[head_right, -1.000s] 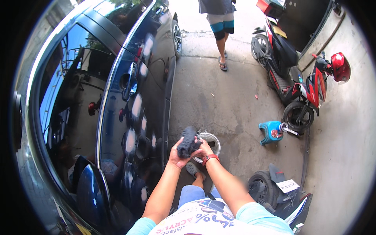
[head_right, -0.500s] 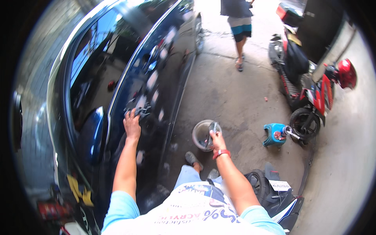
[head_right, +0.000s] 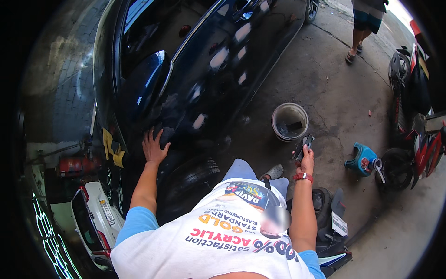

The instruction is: The person sands a specific area on the side of a black car using a sanding block. They repeatedly dip a sponge into a bucket of water and wipe the sanded area to remove residue. The person works on a small, localized section of the car's body panel.

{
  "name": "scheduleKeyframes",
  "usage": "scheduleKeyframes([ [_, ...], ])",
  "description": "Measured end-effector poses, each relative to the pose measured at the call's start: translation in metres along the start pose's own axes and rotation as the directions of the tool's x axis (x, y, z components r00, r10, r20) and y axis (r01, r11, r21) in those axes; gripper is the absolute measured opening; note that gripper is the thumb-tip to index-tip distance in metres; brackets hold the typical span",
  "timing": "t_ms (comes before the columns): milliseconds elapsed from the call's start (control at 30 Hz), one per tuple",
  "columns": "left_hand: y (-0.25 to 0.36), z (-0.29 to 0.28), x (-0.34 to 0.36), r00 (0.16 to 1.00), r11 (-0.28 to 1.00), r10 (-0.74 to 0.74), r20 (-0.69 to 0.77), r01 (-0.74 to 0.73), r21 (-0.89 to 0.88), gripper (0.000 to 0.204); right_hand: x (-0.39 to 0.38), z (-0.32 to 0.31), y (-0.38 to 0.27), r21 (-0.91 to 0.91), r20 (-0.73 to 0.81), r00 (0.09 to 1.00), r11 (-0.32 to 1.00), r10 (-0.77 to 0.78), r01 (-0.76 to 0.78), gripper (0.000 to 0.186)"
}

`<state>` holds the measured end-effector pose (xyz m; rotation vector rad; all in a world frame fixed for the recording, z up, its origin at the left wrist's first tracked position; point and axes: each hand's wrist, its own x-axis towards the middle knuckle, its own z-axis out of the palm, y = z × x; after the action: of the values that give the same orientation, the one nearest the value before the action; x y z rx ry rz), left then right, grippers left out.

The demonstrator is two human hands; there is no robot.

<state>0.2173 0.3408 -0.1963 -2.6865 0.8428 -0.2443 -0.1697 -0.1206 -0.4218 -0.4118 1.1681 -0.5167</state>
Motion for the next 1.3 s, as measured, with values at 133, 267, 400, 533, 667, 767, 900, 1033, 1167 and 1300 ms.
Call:
scheduleKeyframes([
  [133,0.01,0.013,0.021,0.992,0.984,-0.1,0.08,0.087,0.153,0.063,0.004,0.014,0.018,-0.067,0.037,0.998,0.997,0.051,-0.048,0.031],
  [267,0.044,0.016,0.079,0.999,0.996,0.037,-0.027,-0.035,0.077,0.052,-0.011,0.059,0.017,-0.237,0.158,0.983,0.97,0.09,-0.05,0.03],
  [400,0.106,-0.009,0.136,0.998,0.981,-0.067,-0.021,0.062,-0.186,0.049,-0.017,0.095,0.011,-0.329,0.298,0.947,0.944,0.12,-0.016,0.031],
  [533,0.156,0.013,0.13,0.956,0.468,-0.287,-0.062,0.084,-0.88,0.038,-0.057,0.158,0.003,-0.187,0.494,0.863,0.982,0.107,-0.014,0.03],
  [667,0.224,0.02,0.088,0.829,-0.753,0.242,0.504,0.488,-0.442,0.05,-0.106,0.198,-0.024,-0.176,0.612,0.785,0.984,0.091,0.024,0.029],
  [767,0.269,0.005,0.061,0.794,-0.741,0.421,0.438,0.58,-0.339,0.06,-0.099,0.2,-0.023,-0.385,0.644,0.764,0.875,0.028,0.293,0.04],
  [900,0.291,-0.015,0.052,0.8,-0.689,0.409,0.439,0.586,-0.426,0.05,-0.105,0.191,-0.021,-0.591,0.747,0.664,0.489,0.031,0.642,0.064],
  [1033,0.279,-0.007,0.053,0.698,-0.707,0.637,0.328,0.698,-0.112,0.041,-0.127,0.191,-0.047,-0.532,0.834,0.547,0.373,0.074,0.76,0.037],
  [1167,0.281,-0.011,0.057,0.685,-0.707,0.676,0.273,0.707,-0.024,0.045,-0.152,0.195,-0.061,-0.255,0.966,0.246,-0.115,-0.084,0.96,0.032],
  [1300,0.282,-0.004,0.058,0.587,-0.623,0.725,0.361,0.782,-0.022,0.043,-0.152,0.205,-0.055,-0.099,0.995,0.092,-0.237,-0.041,0.966,0.044],
])
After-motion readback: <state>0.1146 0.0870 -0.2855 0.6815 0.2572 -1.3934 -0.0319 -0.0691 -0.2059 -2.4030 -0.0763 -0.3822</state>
